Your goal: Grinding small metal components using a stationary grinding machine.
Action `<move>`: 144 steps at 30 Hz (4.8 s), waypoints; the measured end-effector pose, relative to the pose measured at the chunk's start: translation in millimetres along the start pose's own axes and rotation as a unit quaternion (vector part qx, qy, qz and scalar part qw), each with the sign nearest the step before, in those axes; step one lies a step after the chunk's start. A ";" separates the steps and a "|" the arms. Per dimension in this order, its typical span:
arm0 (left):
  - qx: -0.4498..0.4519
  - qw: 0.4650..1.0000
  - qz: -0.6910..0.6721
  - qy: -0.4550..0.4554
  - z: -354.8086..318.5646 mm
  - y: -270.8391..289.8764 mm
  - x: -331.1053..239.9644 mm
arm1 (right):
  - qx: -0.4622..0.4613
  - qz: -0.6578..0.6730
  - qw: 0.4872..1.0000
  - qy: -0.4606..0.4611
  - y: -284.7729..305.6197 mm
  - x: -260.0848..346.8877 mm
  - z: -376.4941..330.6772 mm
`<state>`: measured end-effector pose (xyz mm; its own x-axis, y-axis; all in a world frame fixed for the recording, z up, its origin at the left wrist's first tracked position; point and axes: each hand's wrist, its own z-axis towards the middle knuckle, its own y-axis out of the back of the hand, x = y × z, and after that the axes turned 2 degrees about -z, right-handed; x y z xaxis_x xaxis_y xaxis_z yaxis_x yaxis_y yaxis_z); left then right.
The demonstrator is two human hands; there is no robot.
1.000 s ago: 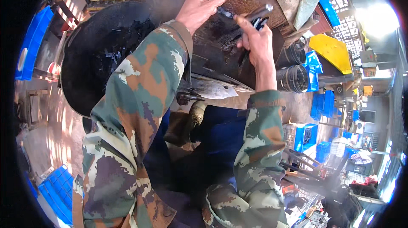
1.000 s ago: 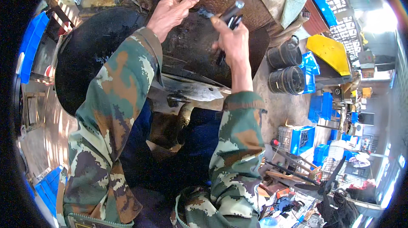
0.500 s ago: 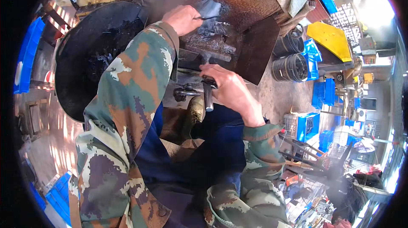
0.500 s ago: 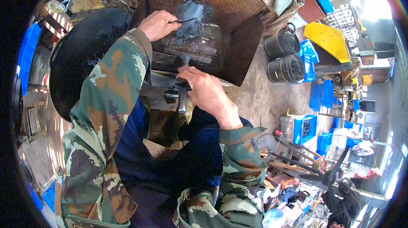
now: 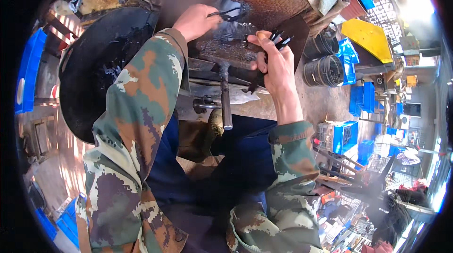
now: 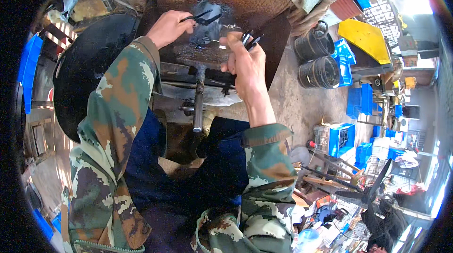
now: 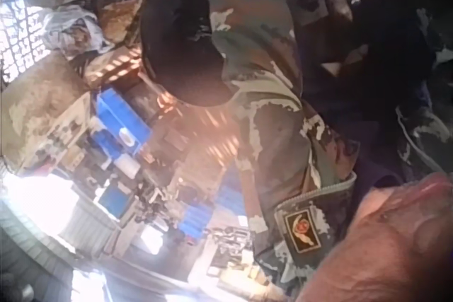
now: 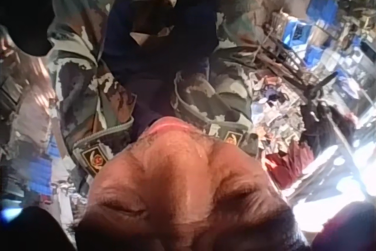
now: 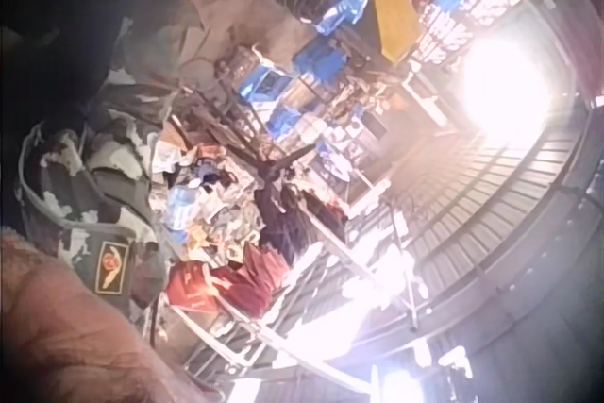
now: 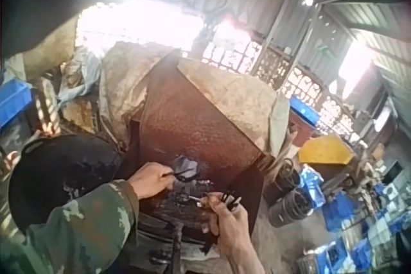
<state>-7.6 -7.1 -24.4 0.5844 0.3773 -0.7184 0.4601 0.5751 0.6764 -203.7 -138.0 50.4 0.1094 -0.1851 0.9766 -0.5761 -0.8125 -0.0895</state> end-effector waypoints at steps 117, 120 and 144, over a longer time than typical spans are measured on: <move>-0.327 0.939 -0.106 -0.007 9.9 33.3 -15.1 | -0.008 -0.134 0.974 0.180 -31.7 21.0 149.4; -0.194 0.974 -0.111 0.034 -26.3 92.4 6.0 | -0.028 -0.146 0.971 0.189 -27.4 27.0 145.4; -0.270 0.801 -0.041 0.533 -219.5 55.8 244.0 | -0.004 -0.140 0.970 0.200 -14.4 15.0 164.0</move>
<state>13.9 276.4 -197.6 -0.4674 0.5624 -0.6821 -0.0570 0.7508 0.6581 -60.9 -219.7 34.3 -0.0594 0.2723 0.9604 -0.5759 -0.7952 0.1899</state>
